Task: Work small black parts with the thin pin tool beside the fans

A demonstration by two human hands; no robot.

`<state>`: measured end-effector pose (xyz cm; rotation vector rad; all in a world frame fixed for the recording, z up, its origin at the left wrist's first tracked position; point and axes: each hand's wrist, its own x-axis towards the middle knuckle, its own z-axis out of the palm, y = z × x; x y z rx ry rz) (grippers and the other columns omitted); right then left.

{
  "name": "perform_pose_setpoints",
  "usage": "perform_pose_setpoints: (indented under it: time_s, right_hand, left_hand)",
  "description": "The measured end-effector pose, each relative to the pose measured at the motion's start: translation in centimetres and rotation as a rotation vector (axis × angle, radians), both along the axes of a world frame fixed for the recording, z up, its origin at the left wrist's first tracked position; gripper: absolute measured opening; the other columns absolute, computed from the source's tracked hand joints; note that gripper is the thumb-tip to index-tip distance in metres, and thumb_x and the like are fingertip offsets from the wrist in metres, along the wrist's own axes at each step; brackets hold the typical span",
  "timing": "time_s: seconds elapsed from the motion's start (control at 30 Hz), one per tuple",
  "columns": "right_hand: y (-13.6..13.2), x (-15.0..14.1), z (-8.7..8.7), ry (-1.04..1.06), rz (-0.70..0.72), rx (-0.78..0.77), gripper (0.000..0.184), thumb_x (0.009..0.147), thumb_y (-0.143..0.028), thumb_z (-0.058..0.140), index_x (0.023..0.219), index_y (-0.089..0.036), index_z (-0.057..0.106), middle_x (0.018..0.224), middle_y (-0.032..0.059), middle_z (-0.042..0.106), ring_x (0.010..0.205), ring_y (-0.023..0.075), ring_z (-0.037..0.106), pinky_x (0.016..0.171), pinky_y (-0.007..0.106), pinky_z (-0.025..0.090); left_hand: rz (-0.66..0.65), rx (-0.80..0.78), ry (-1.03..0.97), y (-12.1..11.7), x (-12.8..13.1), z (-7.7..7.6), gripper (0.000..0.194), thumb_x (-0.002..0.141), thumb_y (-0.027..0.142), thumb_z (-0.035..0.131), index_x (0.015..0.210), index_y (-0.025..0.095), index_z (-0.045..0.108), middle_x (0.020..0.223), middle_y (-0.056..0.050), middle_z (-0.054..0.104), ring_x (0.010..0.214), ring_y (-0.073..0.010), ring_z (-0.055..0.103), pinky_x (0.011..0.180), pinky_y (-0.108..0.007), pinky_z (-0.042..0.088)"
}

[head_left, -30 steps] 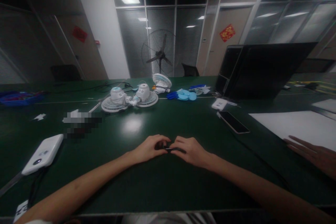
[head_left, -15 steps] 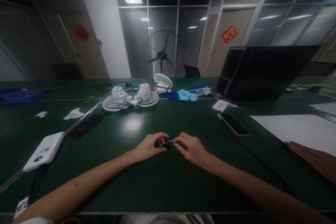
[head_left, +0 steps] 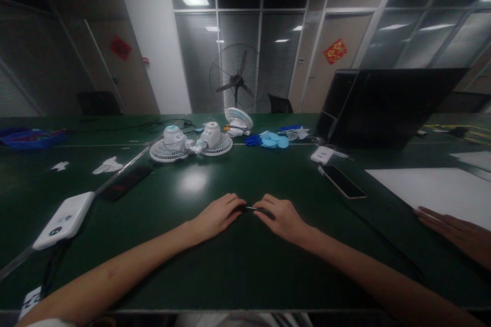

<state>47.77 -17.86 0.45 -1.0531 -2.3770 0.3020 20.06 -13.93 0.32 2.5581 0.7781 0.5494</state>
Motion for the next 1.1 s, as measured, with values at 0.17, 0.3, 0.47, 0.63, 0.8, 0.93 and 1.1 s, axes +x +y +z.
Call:
perform_pose_setpoints:
  time_s: [0.17,0.3,0.47,0.63,0.8,0.93,1.1]
  right_hand:
    - [-0.1,0.2,0.4,0.014,0.0,-0.003,0.018,0.107,-0.028,0.06,0.122,-0.022,0.068,0.112,0.0054,0.067,0.086,0.0169,0.068,0.072,0.027,0.057]
    - [-0.1,0.2,0.4,0.018,0.009,-0.013,0.019,0.108,-0.028,0.059,0.123,-0.022,0.067,0.112,0.0049,0.067,0.087,0.016,0.068,0.071,0.026,0.056]
    - [0.0,0.2,0.2,0.018,-0.002,0.013,0.017,0.106,-0.026,0.062,0.121,-0.021,0.068,0.109,0.0039,0.068,0.086,0.0162,0.068,0.071,0.026,0.055]
    - [-0.1,0.2,0.6,0.021,0.006,0.011,0.017,0.106,-0.025,0.062,0.121,-0.021,0.068,0.109,0.0036,0.068,0.084,0.0155,0.068,0.07,0.025,0.055]
    - [-0.2,0.2,0.7,0.027,0.0,-0.012,0.018,0.106,-0.023,0.062,0.122,-0.021,0.068,0.11,0.0039,0.067,0.086,0.0155,0.068,0.071,0.025,0.056]
    - [-0.2,0.3,0.4,0.021,-0.003,-0.022,0.017,0.106,-0.025,0.062,0.122,-0.021,0.068,0.111,0.0039,0.067,0.086,0.0153,0.068,0.07,0.025,0.056]
    - [-0.2,0.3,0.6,0.016,-0.004,-0.043,0.018,0.106,-0.026,0.061,0.122,-0.021,0.068,0.113,0.0042,0.067,0.087,0.0151,0.068,0.072,0.025,0.057]
  left_hand:
    - [0.015,0.029,0.033,3.4,-2.8,0.2,0.034,0.108,0.028,0.048,0.14,0.025,0.057,0.128,-0.01,0.063,0.115,-0.0239,0.062,0.1,-0.036,0.049]
    - [0.24,0.07,0.032,8.8,-8.1,-0.6,0.033,0.106,0.033,0.048,0.134,0.023,0.063,0.124,-0.011,0.065,0.112,-0.0264,0.064,0.099,-0.039,0.05]
    - [0.489,0.103,-0.031,13.2,-14.5,-1.8,0.038,0.099,0.045,0.054,0.125,0.021,0.07,0.124,-0.013,0.068,0.105,-0.0292,0.067,0.096,-0.041,0.051]
    - [0.594,0.085,-0.062,14.5,-16.8,-2.1,0.049,0.094,0.056,0.055,0.121,0.018,0.071,0.118,-0.014,0.072,0.102,-0.0307,0.068,0.092,-0.039,0.053]
    - [0.693,0.005,-0.049,14.9,-18.0,-1.5,0.06,0.088,0.066,0.057,0.12,0.017,0.072,0.113,-0.013,0.076,0.098,-0.0302,0.071,0.084,-0.035,0.054]
    - [0.725,-0.082,0.019,14.9,-19.1,-0.6,0.049,0.067,0.061,0.079,0.093,0.02,0.08,0.094,-0.01,0.079,0.088,-0.0315,0.071,0.074,-0.033,0.053]
    - [0.713,-0.118,0.049,14.9,-19.5,0.0,0.028,0.068,0.046,0.079,0.078,0.02,0.081,0.086,-0.01,0.079,0.083,-0.0306,0.07,0.073,-0.032,0.051]
